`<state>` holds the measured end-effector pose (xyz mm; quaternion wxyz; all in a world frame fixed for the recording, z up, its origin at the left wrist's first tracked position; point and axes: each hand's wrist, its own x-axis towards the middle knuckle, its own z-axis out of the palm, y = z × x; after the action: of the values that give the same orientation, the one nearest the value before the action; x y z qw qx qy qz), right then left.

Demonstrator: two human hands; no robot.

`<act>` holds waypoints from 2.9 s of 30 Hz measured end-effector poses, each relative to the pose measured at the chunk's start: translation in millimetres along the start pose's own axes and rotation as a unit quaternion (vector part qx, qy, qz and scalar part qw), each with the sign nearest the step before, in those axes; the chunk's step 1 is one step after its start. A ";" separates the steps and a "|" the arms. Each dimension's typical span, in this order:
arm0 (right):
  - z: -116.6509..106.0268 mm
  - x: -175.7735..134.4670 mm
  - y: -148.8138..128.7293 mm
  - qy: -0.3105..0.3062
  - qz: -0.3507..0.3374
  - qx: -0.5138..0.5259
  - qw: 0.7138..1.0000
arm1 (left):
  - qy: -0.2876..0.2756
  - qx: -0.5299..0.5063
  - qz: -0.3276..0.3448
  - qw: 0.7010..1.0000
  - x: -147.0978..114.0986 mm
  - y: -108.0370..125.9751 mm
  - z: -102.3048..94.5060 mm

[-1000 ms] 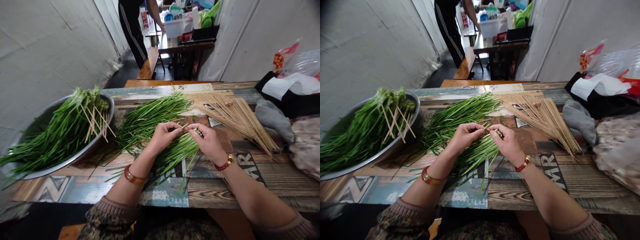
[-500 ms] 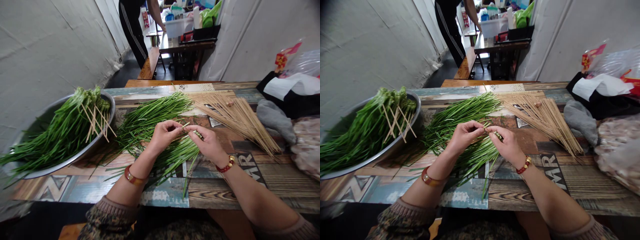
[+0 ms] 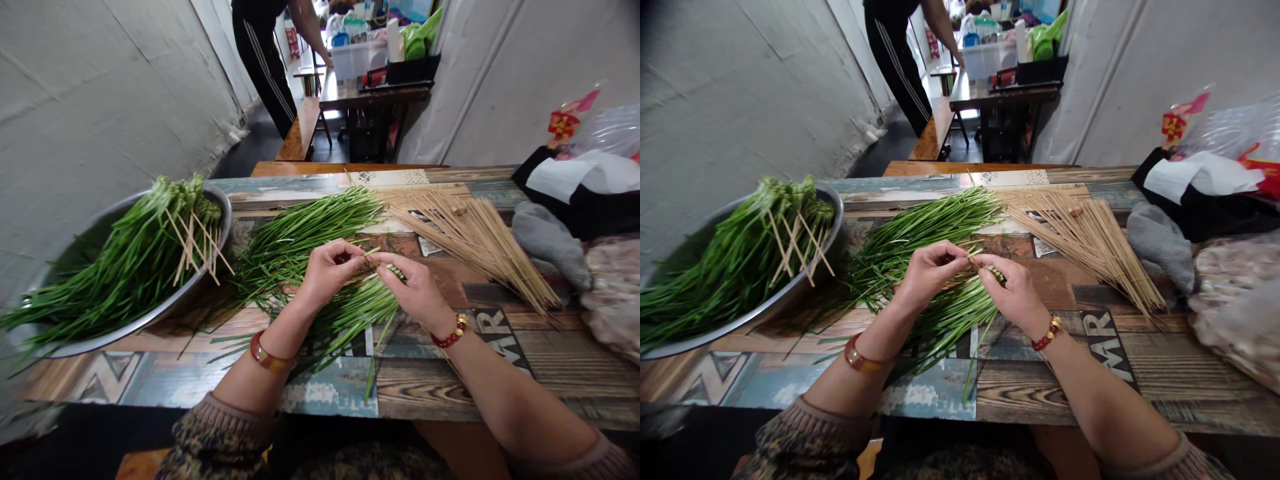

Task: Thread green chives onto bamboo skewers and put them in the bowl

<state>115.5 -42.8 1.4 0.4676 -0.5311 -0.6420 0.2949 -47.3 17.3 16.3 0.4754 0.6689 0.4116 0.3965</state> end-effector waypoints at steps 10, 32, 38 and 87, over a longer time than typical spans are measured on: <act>0.4 0.0 0.9 0.000 -0.003 0.000 1.000 | -0.003 -0.011 -0.001 1.000 0.3 -0.6 0.1; 4.6 0.5 6.4 0.042 -0.004 -0.046 0.998 | -0.030 0.057 0.052 0.997 -1.0 4.0 -0.2; 4.0 0.2 3.4 0.029 -0.018 -0.054 0.998 | -0.055 0.025 0.021 0.998 -1.0 2.7 -0.6; 9.4 6.3 23.3 0.048 0.040 -0.050 0.997 | 0.011 0.157 0.011 0.988 14.4 -20.1 -20.0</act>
<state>116.4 -29.6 -20.8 0.4584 -0.5923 -0.6115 0.2551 -64.3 41.0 3.5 0.3561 0.7353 0.4664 0.3392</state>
